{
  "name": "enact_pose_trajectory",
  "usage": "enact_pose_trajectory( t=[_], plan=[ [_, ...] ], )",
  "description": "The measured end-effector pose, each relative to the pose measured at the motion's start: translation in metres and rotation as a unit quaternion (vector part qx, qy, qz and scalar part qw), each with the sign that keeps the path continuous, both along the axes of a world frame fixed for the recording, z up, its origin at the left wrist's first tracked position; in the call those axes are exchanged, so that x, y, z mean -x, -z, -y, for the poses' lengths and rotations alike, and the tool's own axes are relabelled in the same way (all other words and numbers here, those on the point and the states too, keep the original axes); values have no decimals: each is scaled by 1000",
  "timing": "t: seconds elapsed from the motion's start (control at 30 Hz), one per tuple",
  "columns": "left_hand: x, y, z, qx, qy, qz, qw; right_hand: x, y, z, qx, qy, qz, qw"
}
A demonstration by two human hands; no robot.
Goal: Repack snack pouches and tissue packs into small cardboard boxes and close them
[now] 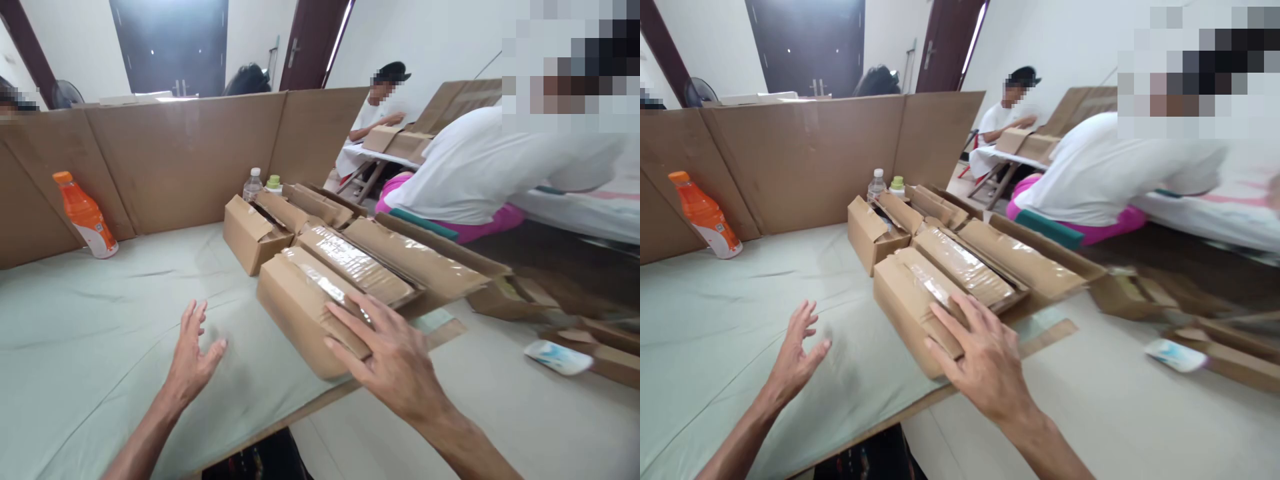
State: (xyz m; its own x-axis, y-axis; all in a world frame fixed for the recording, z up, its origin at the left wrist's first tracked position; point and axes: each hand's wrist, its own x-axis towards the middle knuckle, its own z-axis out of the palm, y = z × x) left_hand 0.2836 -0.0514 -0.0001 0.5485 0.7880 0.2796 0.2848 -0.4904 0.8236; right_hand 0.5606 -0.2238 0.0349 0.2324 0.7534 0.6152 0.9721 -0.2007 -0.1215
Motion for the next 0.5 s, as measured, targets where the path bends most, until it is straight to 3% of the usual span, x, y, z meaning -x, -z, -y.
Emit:
enact_pose_trajectory(
  t=[0.17, 0.33, 0.43, 0.5],
  plan=[
    [16, 27, 21, 9, 35, -95, 995, -3, 0, -36, 6, 67, 0, 998],
    [77, 20, 47, -7, 10, -117, 993, 0, -1, -41, -13, 87, 15, 996],
    [124, 15, 72, 98, 55, -203, 973, 6, -6, -22, -97, 57, 66, 991],
    [152, 16, 93, 162, 39, -285, 944, 14, -9, -9, -148, 6, 85, 985]
  ],
)
